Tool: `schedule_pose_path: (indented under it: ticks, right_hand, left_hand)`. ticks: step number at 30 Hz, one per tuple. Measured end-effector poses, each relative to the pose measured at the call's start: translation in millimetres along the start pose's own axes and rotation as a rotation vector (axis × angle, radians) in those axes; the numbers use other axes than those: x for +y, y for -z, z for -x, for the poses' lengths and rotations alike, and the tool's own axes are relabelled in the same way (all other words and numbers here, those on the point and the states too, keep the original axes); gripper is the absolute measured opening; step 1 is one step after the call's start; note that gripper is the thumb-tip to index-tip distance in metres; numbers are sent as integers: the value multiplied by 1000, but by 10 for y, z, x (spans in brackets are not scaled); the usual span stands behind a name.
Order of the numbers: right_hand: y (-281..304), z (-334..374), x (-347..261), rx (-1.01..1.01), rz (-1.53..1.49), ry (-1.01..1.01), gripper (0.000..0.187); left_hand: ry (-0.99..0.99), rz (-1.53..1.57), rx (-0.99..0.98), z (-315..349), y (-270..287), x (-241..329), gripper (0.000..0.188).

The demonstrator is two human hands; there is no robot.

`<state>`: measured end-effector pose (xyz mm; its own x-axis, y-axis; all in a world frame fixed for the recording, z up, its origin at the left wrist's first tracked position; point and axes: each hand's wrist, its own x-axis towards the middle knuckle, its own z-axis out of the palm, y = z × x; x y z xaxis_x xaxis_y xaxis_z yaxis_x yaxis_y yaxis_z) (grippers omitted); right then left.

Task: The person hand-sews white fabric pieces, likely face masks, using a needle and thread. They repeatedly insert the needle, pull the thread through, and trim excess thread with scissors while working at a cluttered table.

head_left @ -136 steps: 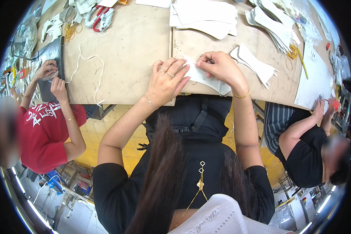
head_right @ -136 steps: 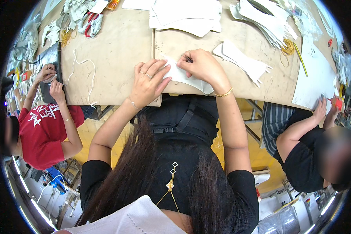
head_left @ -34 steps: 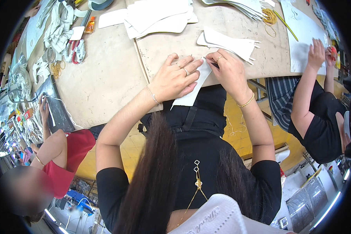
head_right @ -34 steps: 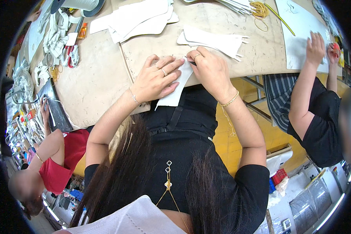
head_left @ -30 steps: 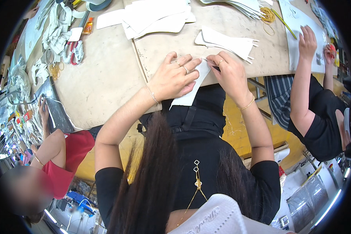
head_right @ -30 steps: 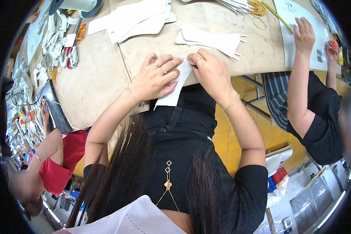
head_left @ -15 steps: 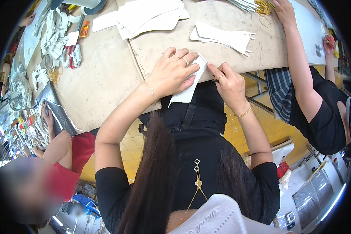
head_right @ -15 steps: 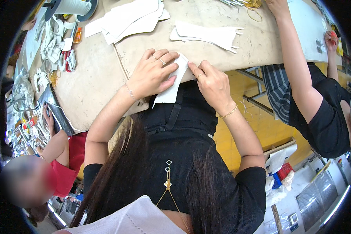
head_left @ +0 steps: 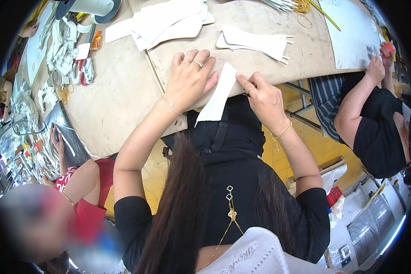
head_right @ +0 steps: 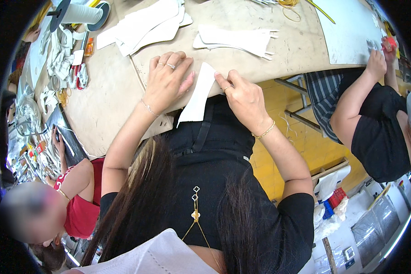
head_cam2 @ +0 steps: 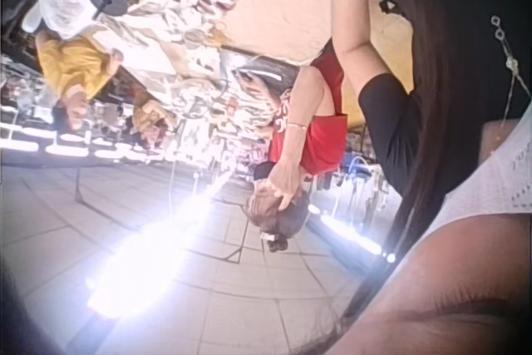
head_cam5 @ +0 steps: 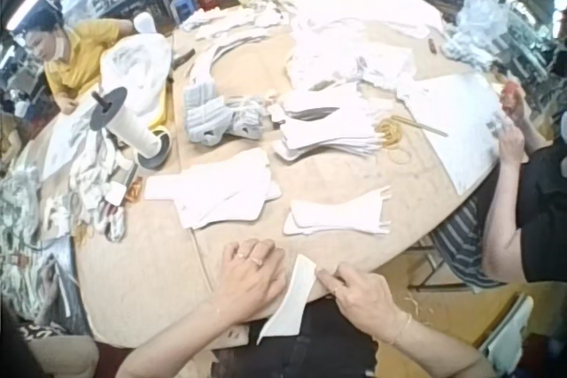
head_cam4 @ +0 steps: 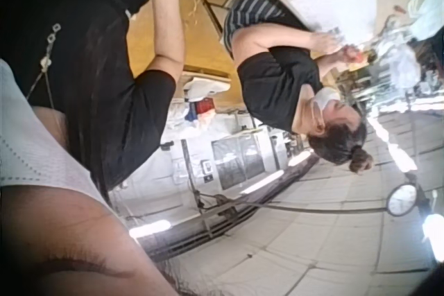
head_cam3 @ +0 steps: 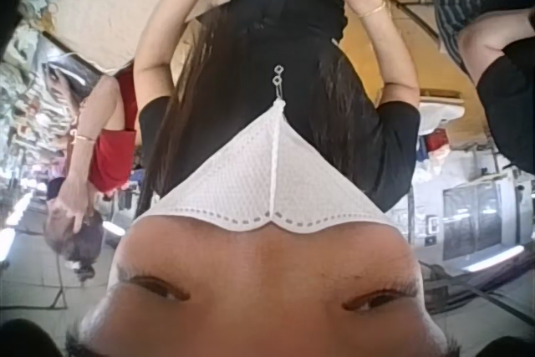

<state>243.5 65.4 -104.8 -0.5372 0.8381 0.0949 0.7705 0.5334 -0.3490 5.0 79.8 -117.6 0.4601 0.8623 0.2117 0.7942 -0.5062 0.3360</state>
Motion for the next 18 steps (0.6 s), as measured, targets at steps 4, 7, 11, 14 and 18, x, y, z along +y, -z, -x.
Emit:
schedule_pose_path:
  ticks: [4, 7, 11, 14, 18]
  right_hand:
    - [17, -39, -2, 13, -35, -19, 33]
    - [29, -208, 21, 37, -39, -34, 35]
    - [-123, -674, -48, 123, -23, 50, 35]
    - [-226, -934, -157, 79, -67, 48, 31]
    - [-191, -1029, -256, 0, -372, -23, 22]
  left_hand:
    - [-234, 91, -9, 2, -87, 70, 34]
    - [-191, 3, -65, 36, -98, 15, 38]
    - [41, -153, -3, 304, 63, -122, 41]
    - [144, -198, 58, 481, 103, -106, 37]
    - [179, -213, 90, 533, 45, -53, 37]
